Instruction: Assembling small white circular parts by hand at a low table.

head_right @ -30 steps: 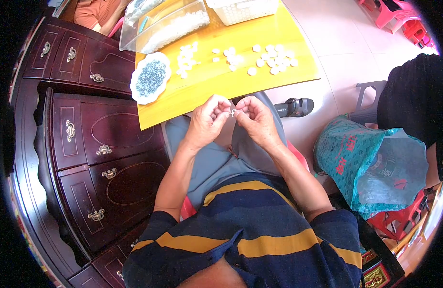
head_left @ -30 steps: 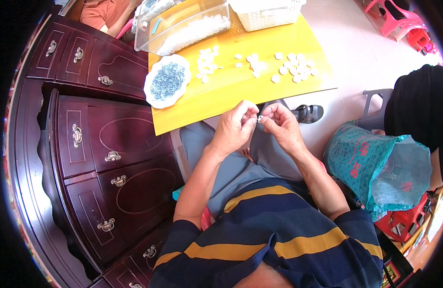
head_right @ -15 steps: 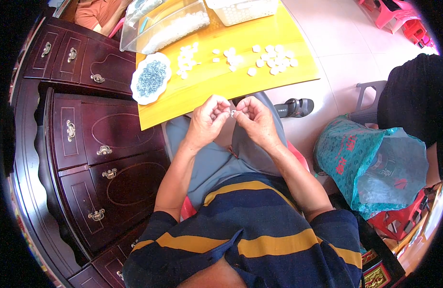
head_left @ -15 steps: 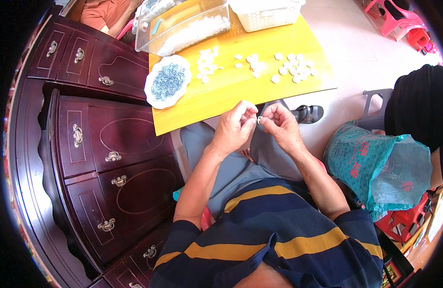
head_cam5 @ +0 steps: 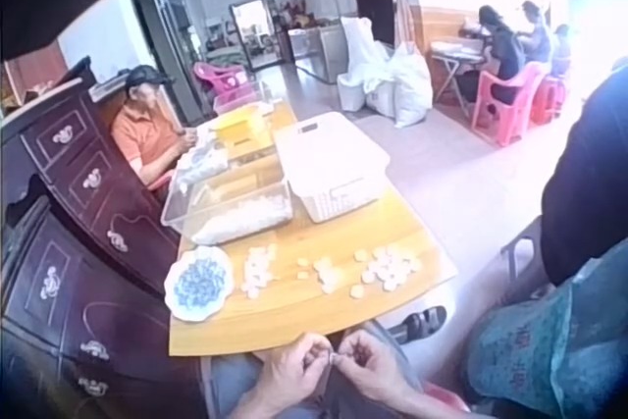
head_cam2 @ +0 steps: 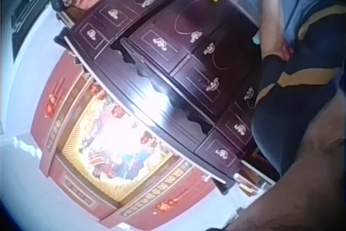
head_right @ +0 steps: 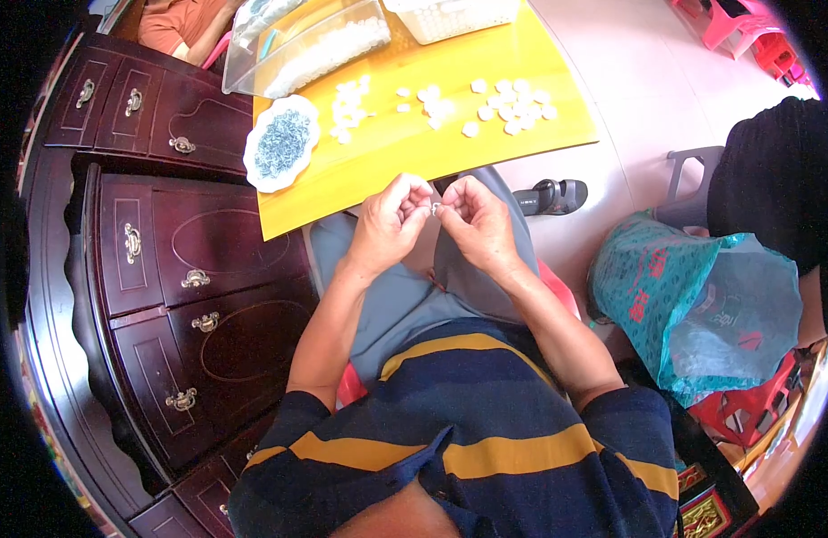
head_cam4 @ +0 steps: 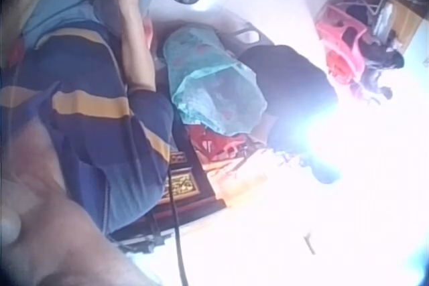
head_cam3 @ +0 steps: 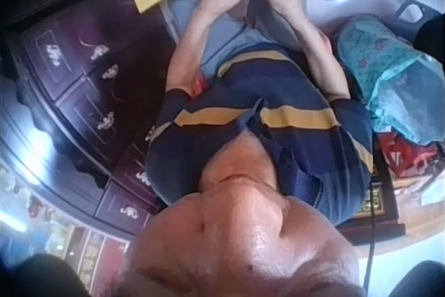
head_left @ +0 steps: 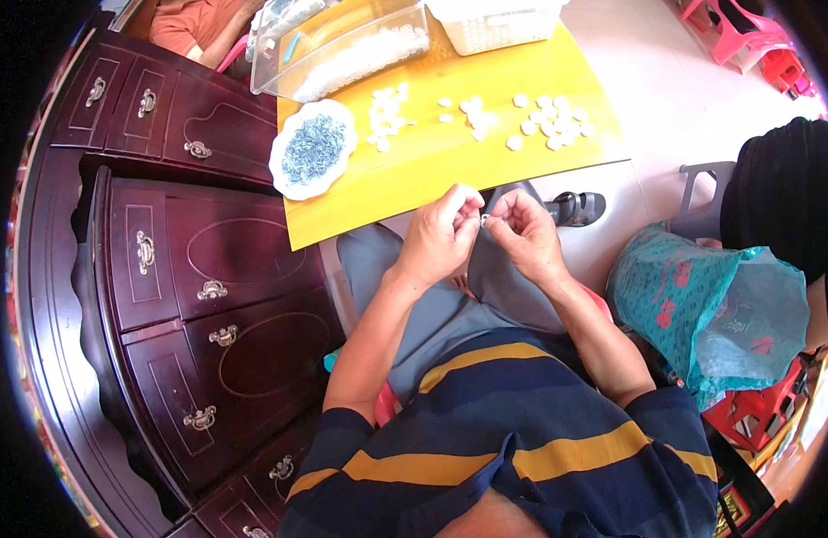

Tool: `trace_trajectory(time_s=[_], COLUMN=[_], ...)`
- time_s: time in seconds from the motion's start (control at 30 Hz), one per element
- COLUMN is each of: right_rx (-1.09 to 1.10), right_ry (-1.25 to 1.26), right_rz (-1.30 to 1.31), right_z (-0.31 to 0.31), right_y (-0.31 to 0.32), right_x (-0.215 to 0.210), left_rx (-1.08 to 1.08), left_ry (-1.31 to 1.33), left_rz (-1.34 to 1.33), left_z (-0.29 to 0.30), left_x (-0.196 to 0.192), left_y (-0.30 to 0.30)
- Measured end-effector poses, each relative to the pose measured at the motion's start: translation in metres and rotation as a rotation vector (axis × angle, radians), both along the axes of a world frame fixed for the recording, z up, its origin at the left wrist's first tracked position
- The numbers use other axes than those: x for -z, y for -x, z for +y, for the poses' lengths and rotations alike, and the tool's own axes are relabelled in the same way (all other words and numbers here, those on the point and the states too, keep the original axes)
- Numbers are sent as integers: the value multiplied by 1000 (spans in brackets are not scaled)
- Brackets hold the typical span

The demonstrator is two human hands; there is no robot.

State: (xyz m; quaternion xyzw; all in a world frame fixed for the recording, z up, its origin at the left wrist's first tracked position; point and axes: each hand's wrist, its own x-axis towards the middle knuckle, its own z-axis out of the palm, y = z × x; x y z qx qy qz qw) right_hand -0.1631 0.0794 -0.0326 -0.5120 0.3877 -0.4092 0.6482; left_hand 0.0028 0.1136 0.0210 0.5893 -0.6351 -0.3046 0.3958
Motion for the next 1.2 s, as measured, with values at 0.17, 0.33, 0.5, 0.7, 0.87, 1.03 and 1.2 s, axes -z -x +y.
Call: trace_trajectory(time_s=[0.17,0.33,0.5,0.7,0.87,1.03,1.2], right_rx=[6,-52,-68,-83,-48,3,-8], right_ry=[17,-1,-63,-48,-41,-17,-59], right_rz=[-3,22,-71,-29,-22,-27,-49], right_z=[0,-1,-3,-2,0,3,2], right_y=[-1,3,2,3,1,-2,-2], right_x=[-1,-2,-3,-3,2,6,3], left_rx=[-25,-20,-15,-13,-24,-27,-14], left_ry=[-52,-61,-84,-72,-78,-98,-38], left_rz=[71,85,138,137,104,74,25], left_z=[1,1,0,1,1,1,-1], left_x=[5,4,5,6,1,3,4], left_y=[-3,-3,-6,-6,-1,1,2])
